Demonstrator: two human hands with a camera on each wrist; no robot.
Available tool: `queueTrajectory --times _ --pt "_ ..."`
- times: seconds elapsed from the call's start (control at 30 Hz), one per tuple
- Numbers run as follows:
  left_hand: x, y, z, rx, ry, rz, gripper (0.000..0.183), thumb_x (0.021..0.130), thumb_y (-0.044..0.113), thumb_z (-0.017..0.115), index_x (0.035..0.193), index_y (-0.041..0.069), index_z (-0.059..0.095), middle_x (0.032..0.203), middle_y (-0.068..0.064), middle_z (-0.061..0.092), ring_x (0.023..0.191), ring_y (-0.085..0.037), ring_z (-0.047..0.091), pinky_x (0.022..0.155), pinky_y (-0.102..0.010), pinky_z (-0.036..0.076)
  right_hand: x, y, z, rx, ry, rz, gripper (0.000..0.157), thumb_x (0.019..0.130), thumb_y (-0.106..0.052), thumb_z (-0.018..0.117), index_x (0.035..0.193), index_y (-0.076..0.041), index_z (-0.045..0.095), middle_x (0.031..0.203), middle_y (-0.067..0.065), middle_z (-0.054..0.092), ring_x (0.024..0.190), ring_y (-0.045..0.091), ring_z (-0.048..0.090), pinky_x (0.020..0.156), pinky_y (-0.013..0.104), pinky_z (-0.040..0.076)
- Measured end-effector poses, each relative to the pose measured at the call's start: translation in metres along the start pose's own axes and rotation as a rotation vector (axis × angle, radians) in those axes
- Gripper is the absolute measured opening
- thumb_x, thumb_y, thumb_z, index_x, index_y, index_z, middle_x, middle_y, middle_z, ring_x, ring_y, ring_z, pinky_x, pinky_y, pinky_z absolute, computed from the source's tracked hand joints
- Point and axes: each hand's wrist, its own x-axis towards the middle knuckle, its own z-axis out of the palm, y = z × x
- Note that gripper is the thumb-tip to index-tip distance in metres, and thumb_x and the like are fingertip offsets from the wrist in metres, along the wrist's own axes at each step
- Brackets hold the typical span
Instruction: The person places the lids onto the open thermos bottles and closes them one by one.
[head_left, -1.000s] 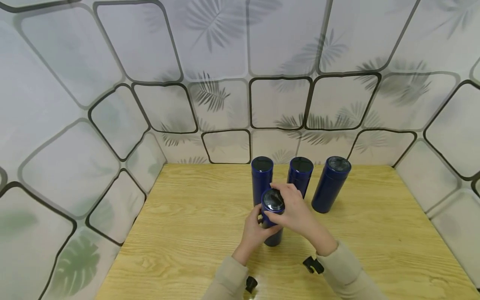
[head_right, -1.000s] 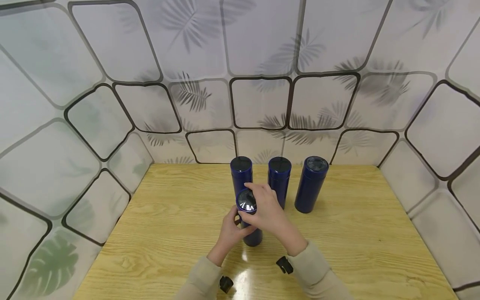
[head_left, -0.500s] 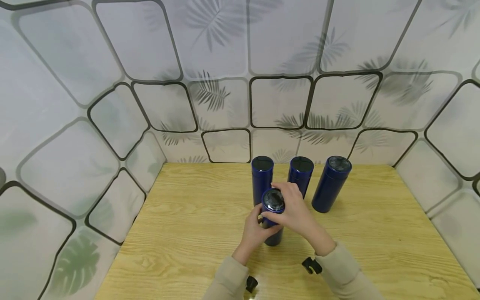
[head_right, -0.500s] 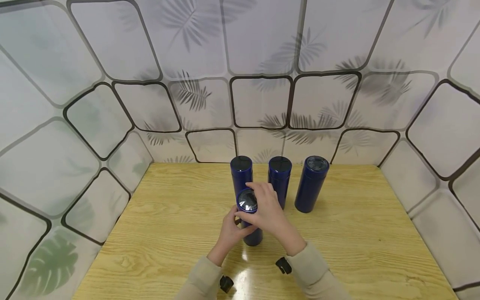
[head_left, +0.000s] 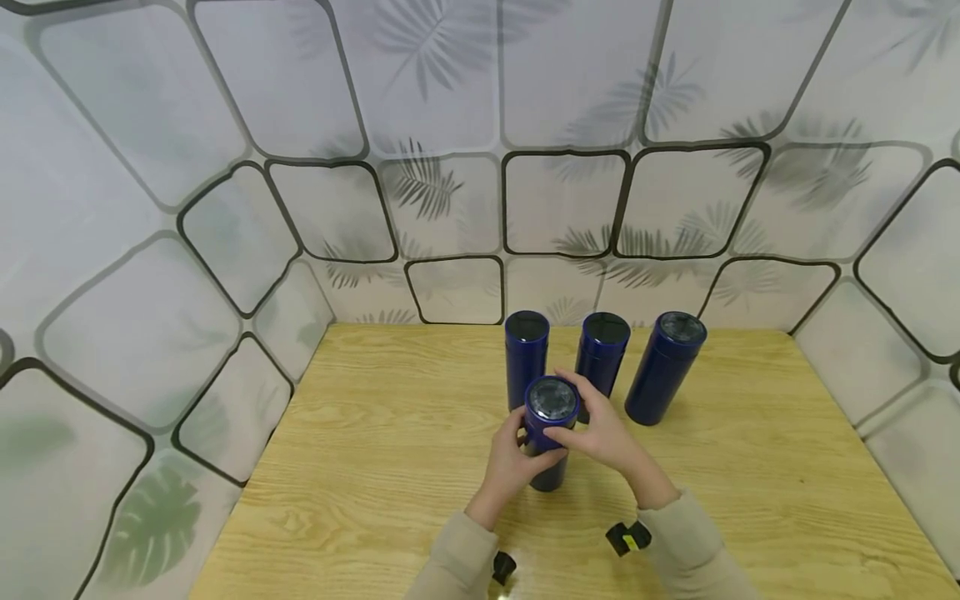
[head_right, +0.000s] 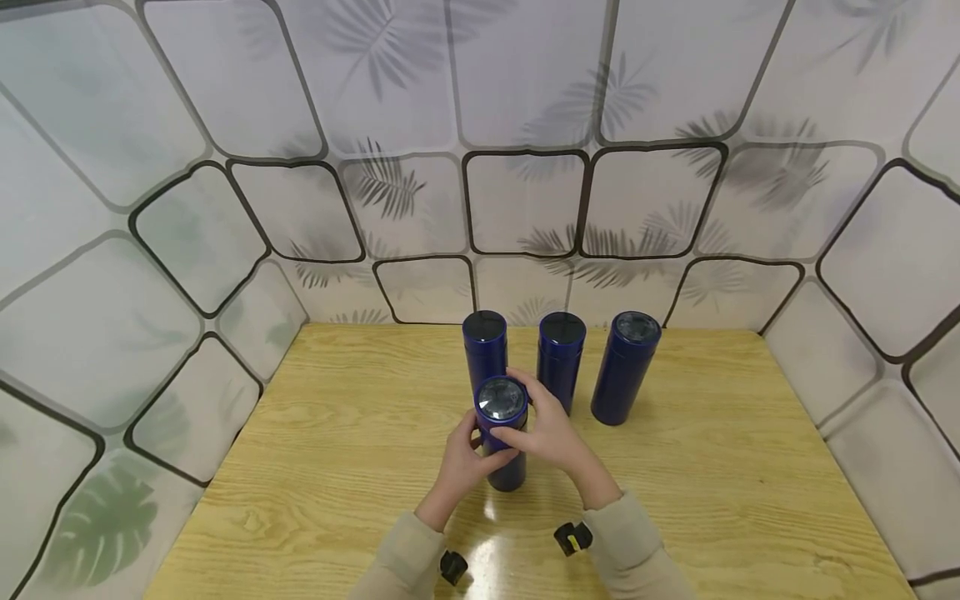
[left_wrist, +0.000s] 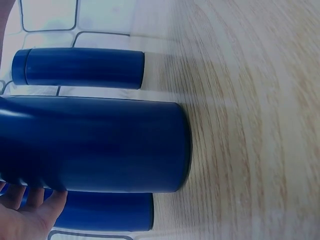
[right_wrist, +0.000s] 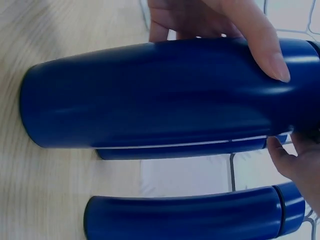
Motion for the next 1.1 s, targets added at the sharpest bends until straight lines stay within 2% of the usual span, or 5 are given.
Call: queueTrajectory --times 0.23,0.47,0.53,0.87,1.1 --pt "0.001 0.000 0.003 0.015 0.010 0.006 0.056 0.069 0.008 0.075 0.117 0.001 0.049 0.109 -0.010 0.056 0.093 -0.021 0.052 0.074 -0.038 0.044 0.000 -0.022 0.010 -0.028 0.110 0.088 0.079 0.065 0.001 0.076 0.130 0.006 0.031 0.121 0.021 0.037 0.108 0.032 0.041 0.089 0.049 0.032" --pt "0.000 0.000 0.002 0.000 -0.002 -0.019 0.057 0.069 0.008 0.074 0.119 0.000 0.048 0.111 -0.010 0.055 0.095 -0.021 0.051 0.075 -0.038 0.044 -0.004 0.007 0.006 0.126 0.037 -0.145 0.074 0.071 0.013 0.063 0.133 0.008 0.023 0.129 0.027 0.035 0.113 0.007 0.041 0.085 0.022 0.038" --pt "0.000 0.000 0.002 -0.004 0.000 -0.023 0.057 0.069 0.008 0.075 0.119 0.000 0.048 0.110 -0.010 0.055 0.095 -0.021 0.051 0.075 -0.039 0.044 -0.004 0.008 0.005 0.137 0.034 -0.169 0.072 0.071 0.014 0.062 0.132 0.009 0.024 0.127 0.030 0.036 0.110 0.006 0.044 0.083 0.022 0.040" --pt "0.001 -0.003 0.003 0.029 0.026 0.014 0.056 0.068 0.008 0.076 0.116 0.001 0.049 0.107 -0.010 0.056 0.093 -0.019 0.052 0.075 -0.038 0.045 -0.001 0.004 0.013 0.017 0.172 0.038 0.082 0.061 -0.004 0.080 0.129 -0.001 0.036 0.121 0.013 0.038 0.104 0.014 0.042 0.085 0.027 0.037" --pt "0.000 -0.002 0.001 0.005 0.004 0.009 0.057 0.069 0.007 0.075 0.119 0.000 0.047 0.109 -0.010 0.055 0.095 -0.022 0.051 0.075 -0.038 0.044 0.000 0.006 0.009 0.161 0.045 -0.154 0.079 0.070 0.013 0.063 0.134 0.008 0.017 0.127 0.032 0.033 0.112 0.007 0.041 0.087 0.020 0.037"
